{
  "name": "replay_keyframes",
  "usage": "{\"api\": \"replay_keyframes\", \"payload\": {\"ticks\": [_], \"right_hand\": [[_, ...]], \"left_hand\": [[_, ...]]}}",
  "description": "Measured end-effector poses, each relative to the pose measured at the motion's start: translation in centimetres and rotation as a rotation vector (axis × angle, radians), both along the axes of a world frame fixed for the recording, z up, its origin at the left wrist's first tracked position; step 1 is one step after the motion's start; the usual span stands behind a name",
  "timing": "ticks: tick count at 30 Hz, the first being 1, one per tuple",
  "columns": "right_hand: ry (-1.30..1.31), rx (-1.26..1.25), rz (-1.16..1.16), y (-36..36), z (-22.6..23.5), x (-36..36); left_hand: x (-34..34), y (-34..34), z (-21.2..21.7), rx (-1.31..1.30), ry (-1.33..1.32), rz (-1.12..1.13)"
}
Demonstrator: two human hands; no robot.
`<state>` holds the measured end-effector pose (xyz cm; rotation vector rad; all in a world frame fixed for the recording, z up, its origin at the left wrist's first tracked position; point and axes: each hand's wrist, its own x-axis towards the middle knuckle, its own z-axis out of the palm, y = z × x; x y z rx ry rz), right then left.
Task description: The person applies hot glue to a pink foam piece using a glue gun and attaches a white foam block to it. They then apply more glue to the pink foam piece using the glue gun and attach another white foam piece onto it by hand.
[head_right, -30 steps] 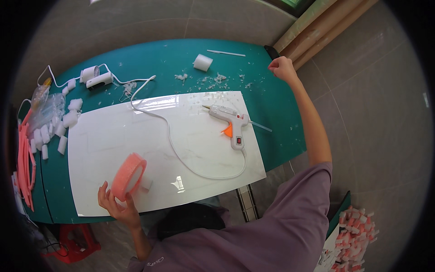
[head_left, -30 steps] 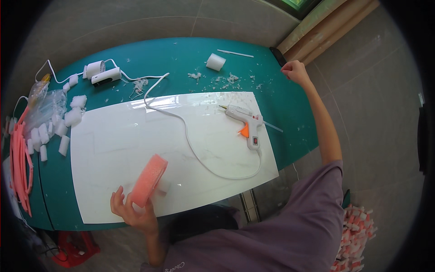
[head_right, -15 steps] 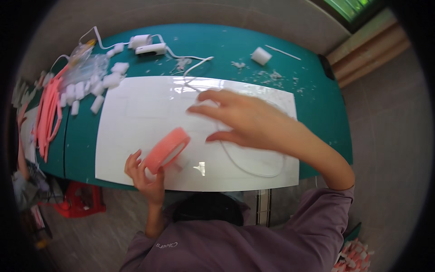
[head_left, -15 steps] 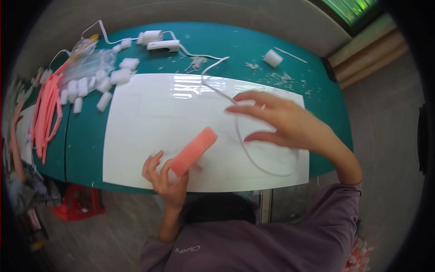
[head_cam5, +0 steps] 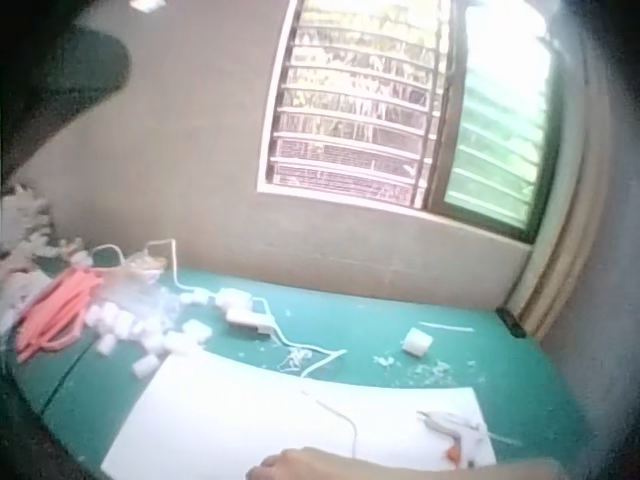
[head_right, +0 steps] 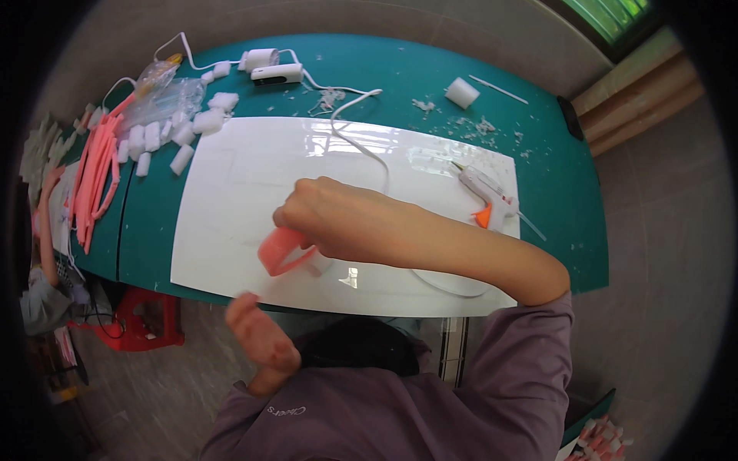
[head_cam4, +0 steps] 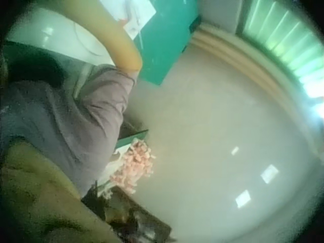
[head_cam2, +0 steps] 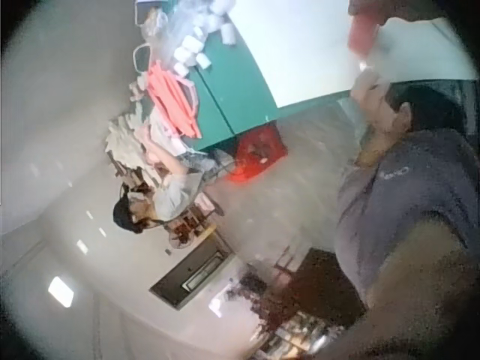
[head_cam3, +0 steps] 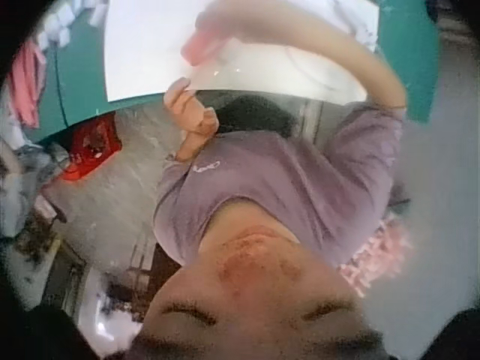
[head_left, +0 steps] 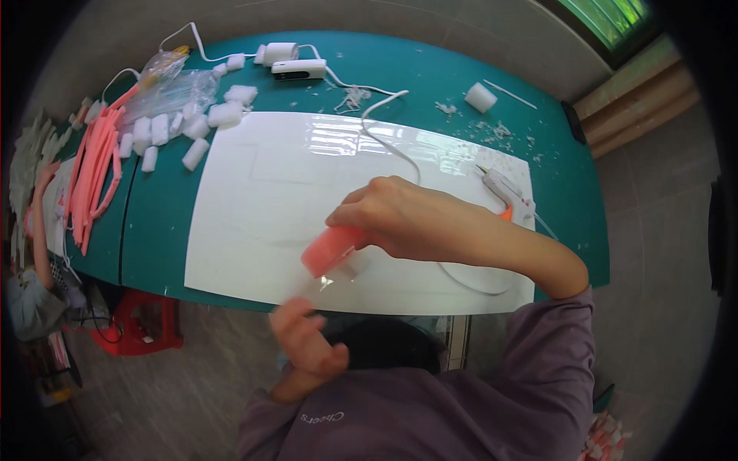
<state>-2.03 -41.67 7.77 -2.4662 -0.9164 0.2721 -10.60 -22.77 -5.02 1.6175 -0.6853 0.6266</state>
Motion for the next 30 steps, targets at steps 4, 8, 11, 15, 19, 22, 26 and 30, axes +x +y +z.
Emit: {"api": "replay_keyframes", "payload": {"ticks": [4,8,11,15,19,22,26,30], "right_hand": [[-0.041,0.02,-0.004,0.5,0.0,0.0],[0.037,-0.012,-0.07,0.7,1.2,-0.1],[0.073,-0.039,-0.075,0.8,1.1,0.0],[-0.043,0.029,-0.08,1.1,0.4,-1.0],[-0.083,-0.017,-0.041,1.3,0.8,-1.3],[-0.13,0.008,-0.041,1.0,-0.1,-1.4],[-0.157,0.081,-0.066,0.9,0.0,-1.6],[-0.064,-0.104,-0.083,1.7,0.2,-1.6]], "left_hand": [[-3.1,-5.9,1.2,-0.404,0.919,-1.096],[-4.8,-13.6,1.3,-0.557,1.368,-1.487],[-5.8,-16.9,4.0,-0.725,1.64,-1.51],[-5.2,-19.0,4.5,-0.647,1.584,-1.567],[-3.3,-18.5,5.4,-0.966,1.565,-1.513],[-1.9,-16.8,5.9,-1.026,1.36,-1.495],[-0.9,-14.8,6.0,-1.178,1.098,-1.367],[-0.1,-13.3,4.3,-1.239,1.169,-1.22]]}}
